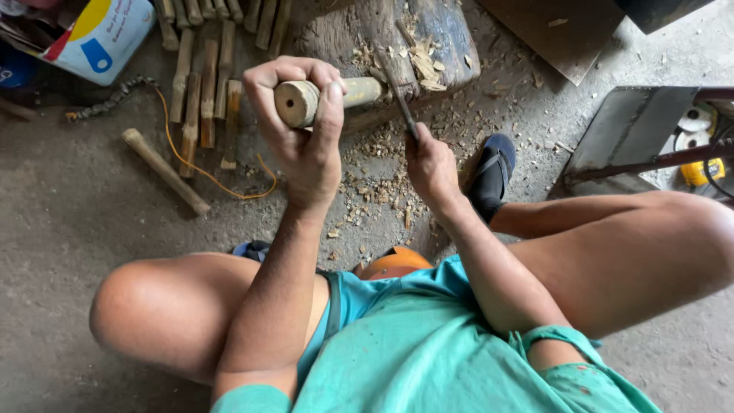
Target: The person sits on the floor and uses a knife to carve a cylindrical wooden stick, rotating it to shape the surface. Wood shavings accumulate on the floor as the person continues to shave the stick.
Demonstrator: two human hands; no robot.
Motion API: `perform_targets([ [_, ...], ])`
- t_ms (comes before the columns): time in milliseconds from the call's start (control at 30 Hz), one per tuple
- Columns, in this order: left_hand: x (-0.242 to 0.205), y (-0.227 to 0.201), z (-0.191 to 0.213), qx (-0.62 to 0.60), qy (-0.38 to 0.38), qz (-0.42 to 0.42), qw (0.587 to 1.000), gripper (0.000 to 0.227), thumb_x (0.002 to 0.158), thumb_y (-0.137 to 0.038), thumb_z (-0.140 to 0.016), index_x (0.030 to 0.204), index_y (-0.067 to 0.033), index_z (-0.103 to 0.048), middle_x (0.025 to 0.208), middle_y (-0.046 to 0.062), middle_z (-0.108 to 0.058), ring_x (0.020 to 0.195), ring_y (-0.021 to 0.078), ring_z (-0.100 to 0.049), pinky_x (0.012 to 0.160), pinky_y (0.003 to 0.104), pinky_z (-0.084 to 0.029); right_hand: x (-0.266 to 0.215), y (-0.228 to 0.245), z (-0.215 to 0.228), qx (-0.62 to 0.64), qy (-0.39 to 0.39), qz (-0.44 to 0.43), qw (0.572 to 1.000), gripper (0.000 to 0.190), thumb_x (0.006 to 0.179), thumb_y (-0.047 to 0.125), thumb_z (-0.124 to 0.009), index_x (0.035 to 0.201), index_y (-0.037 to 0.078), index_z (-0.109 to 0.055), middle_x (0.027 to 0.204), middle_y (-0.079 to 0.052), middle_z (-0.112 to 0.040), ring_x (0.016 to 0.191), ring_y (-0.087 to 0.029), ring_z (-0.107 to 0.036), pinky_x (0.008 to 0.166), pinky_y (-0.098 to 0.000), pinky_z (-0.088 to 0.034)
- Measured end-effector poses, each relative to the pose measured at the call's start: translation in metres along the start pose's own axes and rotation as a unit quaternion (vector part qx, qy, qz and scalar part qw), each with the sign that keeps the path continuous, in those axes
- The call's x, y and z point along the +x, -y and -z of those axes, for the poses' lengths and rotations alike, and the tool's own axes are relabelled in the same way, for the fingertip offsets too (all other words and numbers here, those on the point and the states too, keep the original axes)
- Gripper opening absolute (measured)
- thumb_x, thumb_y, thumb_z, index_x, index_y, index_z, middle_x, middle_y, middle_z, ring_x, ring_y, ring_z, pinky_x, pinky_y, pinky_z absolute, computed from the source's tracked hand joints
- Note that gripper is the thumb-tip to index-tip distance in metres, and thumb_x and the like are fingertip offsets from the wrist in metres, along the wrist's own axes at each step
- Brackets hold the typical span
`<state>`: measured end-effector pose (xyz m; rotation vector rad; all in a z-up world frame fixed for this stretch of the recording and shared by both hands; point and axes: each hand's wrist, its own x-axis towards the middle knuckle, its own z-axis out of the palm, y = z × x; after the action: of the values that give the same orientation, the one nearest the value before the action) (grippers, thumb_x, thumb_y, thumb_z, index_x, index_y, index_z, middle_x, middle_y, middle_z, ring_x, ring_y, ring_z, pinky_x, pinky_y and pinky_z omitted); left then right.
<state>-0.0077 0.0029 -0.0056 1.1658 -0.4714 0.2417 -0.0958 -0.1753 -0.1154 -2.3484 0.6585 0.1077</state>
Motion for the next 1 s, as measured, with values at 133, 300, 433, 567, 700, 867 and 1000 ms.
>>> perform_targets([
  [133,0.005,-0.003,-0.004,0.003,0.005,0.003,1.0,0.024,0.107,0.002,-0.058,0.12,-0.0091,-0.041,0.108,0.009,-0.056,0.099,0.0158,-0.061,0.093,0.035,-0.059,0.008,-0.01,0.004,0.04,-0.082,0.159,0.983,0.009,0.104,0.015,-0.056,0.103,0.006,-0.059,0.069,-0.019,-0.06,0.057,-0.031,-0.058,0.051,-0.0433,-0.048],
  [300,0.002,-0.003,-0.002,-0.026,0.011,0.021,0.999,0.021,0.109,0.003,-0.058,0.115,-0.0078,-0.04,0.107,0.009,-0.056,0.098,0.0158,-0.061,0.091,0.034,-0.056,-0.018,0.005,0.013,0.086,-0.128,0.178,0.972,0.012,0.108,0.017,-0.055,0.103,0.007,-0.057,0.069,-0.016,-0.062,0.058,-0.028,-0.063,0.051,-0.0428,-0.049],
  [433,0.005,-0.005,-0.002,-0.012,0.012,0.022,1.0,0.022,0.109,0.002,-0.059,0.116,-0.007,-0.041,0.107,0.009,-0.058,0.098,0.0163,-0.063,0.092,0.035,-0.055,-0.003,0.004,0.0,0.037,-0.007,0.021,0.999,0.012,0.106,0.019,-0.052,0.106,0.009,-0.059,0.069,-0.013,-0.064,0.056,-0.026,-0.061,0.051,-0.0437,-0.049],
  [567,0.001,0.028,-0.007,-0.017,0.028,0.072,0.997,0.027,0.101,-0.002,-0.06,0.118,-0.0069,-0.041,0.109,0.009,-0.063,0.102,0.018,-0.066,0.092,0.038,-0.062,-0.001,-0.006,-0.01,0.119,0.004,-0.012,0.993,0.013,0.104,0.019,-0.055,0.104,0.008,-0.062,0.066,-0.01,-0.061,0.057,-0.02,-0.057,0.056,-0.0414,-0.049],
  [700,-0.025,0.084,-0.015,0.115,0.088,0.098,0.985,0.021,0.107,-0.005,-0.064,0.125,-0.0058,-0.052,0.119,0.013,-0.063,0.111,0.0203,-0.065,0.1,0.038,-0.059,-0.006,-0.006,-0.009,0.155,0.016,-0.003,0.988,0.012,0.102,0.017,-0.054,0.105,0.007,-0.061,0.067,-0.006,-0.059,0.058,-0.016,-0.056,0.056,-0.0369,-0.049],
  [867,-0.033,0.102,-0.003,0.153,0.119,0.114,0.974,0.024,0.109,-0.016,-0.067,0.123,-0.0071,-0.05,0.102,0.01,-0.061,0.093,0.019,-0.061,0.087,0.034,-0.055,-0.002,-0.007,-0.009,0.185,0.039,-0.04,0.981,0.012,0.103,0.016,-0.054,0.105,0.008,-0.063,0.067,-0.004,-0.057,0.059,-0.012,-0.051,0.054,-0.0319,-0.045],
  [1000,-0.022,0.076,0.007,0.055,0.093,0.374,0.921,0.037,0.101,-0.025,-0.061,0.129,-0.0045,-0.046,0.077,0.002,-0.06,0.062,0.0128,-0.058,0.051,0.027,-0.052,0.001,-0.006,-0.009,0.211,0.105,-0.122,0.964,0.014,0.106,0.018,-0.049,0.102,0.011,-0.061,0.07,0.005,-0.059,0.057,-0.007,-0.052,0.05,-0.0277,-0.047],
])
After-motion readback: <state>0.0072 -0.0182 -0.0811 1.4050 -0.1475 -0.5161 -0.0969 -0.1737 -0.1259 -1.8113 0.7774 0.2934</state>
